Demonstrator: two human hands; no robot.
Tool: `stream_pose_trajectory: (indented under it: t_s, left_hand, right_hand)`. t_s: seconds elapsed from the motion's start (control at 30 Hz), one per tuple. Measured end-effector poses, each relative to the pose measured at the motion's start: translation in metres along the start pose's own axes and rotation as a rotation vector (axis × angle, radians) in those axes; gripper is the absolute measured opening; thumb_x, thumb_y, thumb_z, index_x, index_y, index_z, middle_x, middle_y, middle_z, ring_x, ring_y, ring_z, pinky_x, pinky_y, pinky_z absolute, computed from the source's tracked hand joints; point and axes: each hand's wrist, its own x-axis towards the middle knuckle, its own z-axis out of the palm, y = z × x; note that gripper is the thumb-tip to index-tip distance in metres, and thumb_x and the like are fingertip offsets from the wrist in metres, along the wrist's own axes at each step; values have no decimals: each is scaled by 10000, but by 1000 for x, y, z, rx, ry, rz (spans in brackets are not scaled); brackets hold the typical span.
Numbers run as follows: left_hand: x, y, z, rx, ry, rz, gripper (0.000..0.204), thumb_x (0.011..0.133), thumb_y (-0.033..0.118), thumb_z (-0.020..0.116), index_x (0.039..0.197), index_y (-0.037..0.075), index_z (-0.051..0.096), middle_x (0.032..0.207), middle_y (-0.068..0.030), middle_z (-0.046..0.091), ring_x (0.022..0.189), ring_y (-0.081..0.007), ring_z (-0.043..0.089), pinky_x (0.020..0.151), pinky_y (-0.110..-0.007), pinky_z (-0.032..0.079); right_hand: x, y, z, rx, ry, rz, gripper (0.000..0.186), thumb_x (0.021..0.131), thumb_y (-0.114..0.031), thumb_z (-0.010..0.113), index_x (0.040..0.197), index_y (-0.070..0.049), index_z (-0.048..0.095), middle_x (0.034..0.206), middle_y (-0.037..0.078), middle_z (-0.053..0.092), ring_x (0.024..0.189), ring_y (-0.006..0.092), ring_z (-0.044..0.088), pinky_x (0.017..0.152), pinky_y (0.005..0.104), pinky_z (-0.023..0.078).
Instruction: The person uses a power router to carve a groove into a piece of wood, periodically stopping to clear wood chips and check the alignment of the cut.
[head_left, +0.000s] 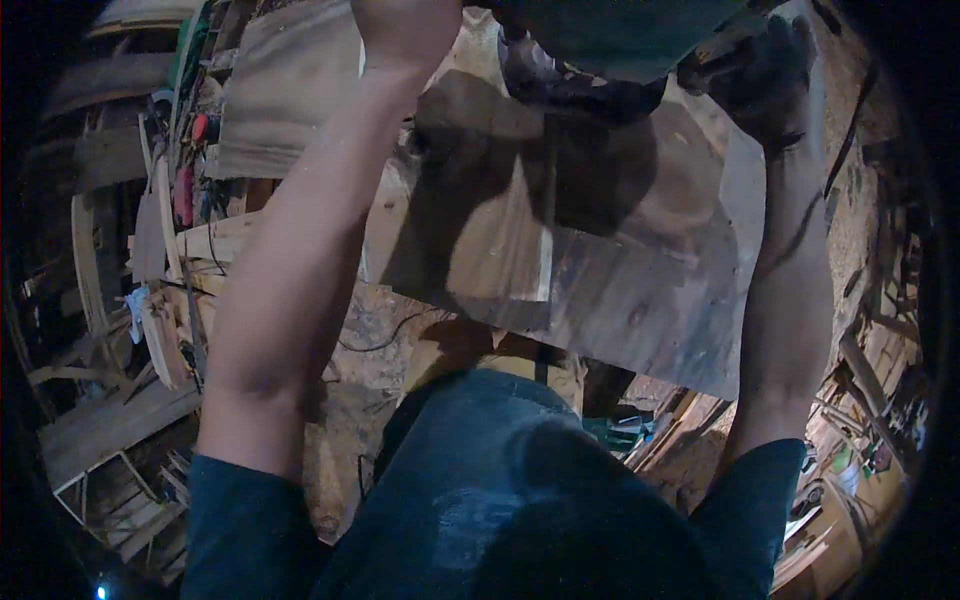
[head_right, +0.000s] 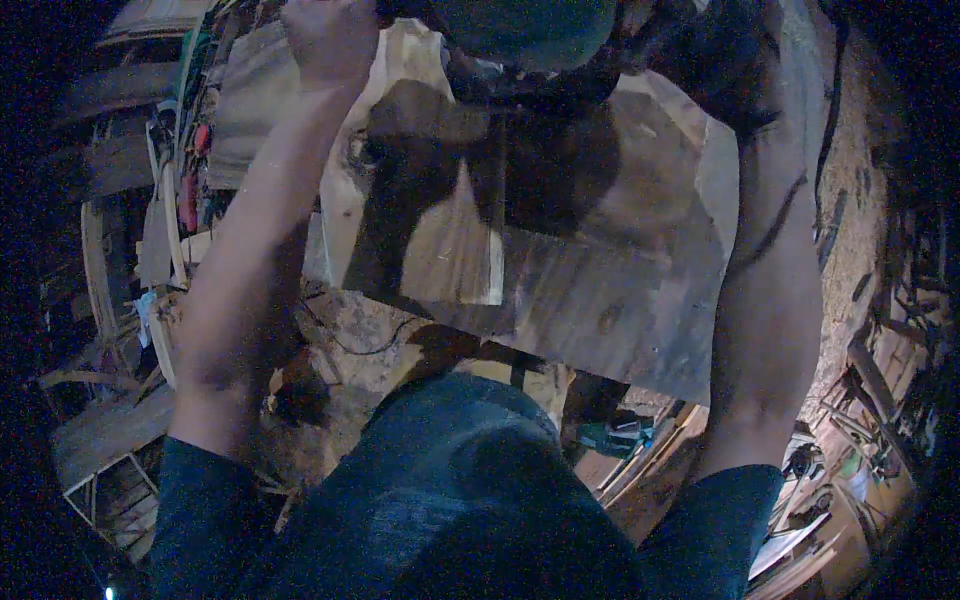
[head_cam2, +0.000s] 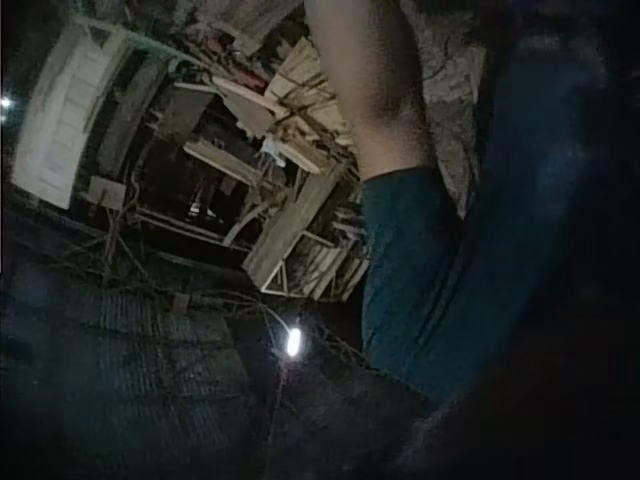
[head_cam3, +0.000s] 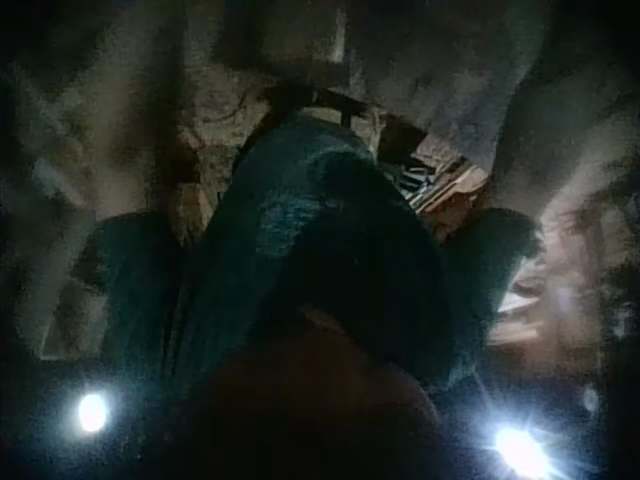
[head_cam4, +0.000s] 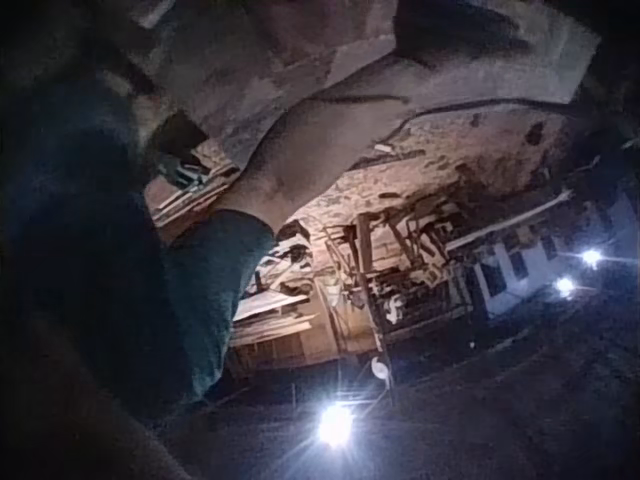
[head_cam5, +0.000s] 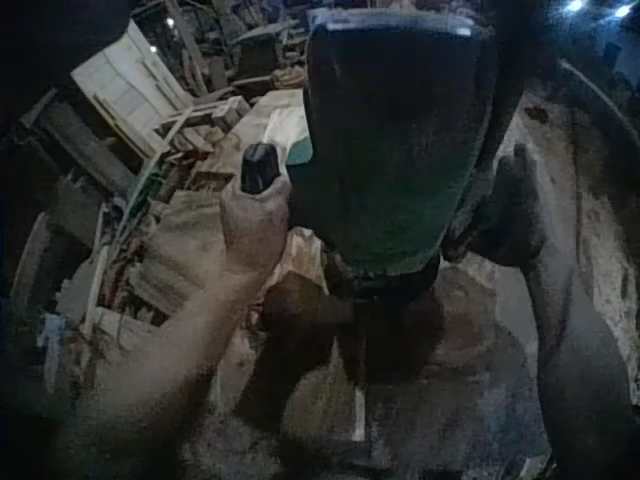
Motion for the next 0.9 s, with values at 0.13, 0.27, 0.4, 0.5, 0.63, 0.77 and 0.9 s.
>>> stream_pose_trajectory:
  t_s: [0.13,0.27,0.4,0.5,0.63,0.77,0.9]
  left_hand:
    - [6,-11,-2,-52,-54,60,213,867,120,624,711,6,533,648,24,485,573,-97,446,515,-307,364]
    - [10,-25,-1,-266,-92,18,278,874,131,629,653,27,498,623,34,467,535,-90,422,492,-303,335]
    - [7,-7,7,-56,11,-47,280,872,123,637,650,38,489,616,44,457,528,-85,410,486,-304,329]
    - [9,-32,-2,-222,-31,36,270,876,113,630,655,45,488,616,47,458,527,-82,414,483,-300,328]
    - [4,-30,0,-105,-21,56,264,882,105,618,663,55,480,618,49,448,539,-82,418,486,-297,328]
    - [3,-23,7,-100,15,14,256,883,104,610,670,44,481,627,41,446,552,-91,419,492,-306,337]
    - [7,-22,3,-168,-28,-17,264,883,105,604,666,37,469,629,34,450,554,-98,431,495,-312,348]
  right_hand:
    - [-8,-14,-6,-2,-77,-41,355,989,-324,502,1113,-7,602,867,80,647,711,140,606,590,273,457]
    - [-8,-16,-13,12,-171,-61,357,991,-322,500,1114,-2,601,858,81,650,693,135,607,567,263,458]
    - [-9,-28,-7,-237,-134,-13,327,985,-285,493,1118,-4,591,806,76,649,572,113,571,466,249,405]
    - [-34,-44,25,-528,21,-39,322,986,-306,470,1074,-24,600,699,68,629,478,113,527,407,260,364]
    - [-15,-27,-1,-50,-169,133,320,1000,-291,434,1074,-24,594,651,66,612,499,126,563,419,259,408]
    - [-15,-24,-13,-16,-210,65,341,1005,-309,419,1089,-27,591,678,65,606,560,137,577,477,271,424]
    - [-16,-7,-18,47,-96,51,357,1003,-339,423,1078,-38,599,750,61,614,650,148,573,577,295,416]
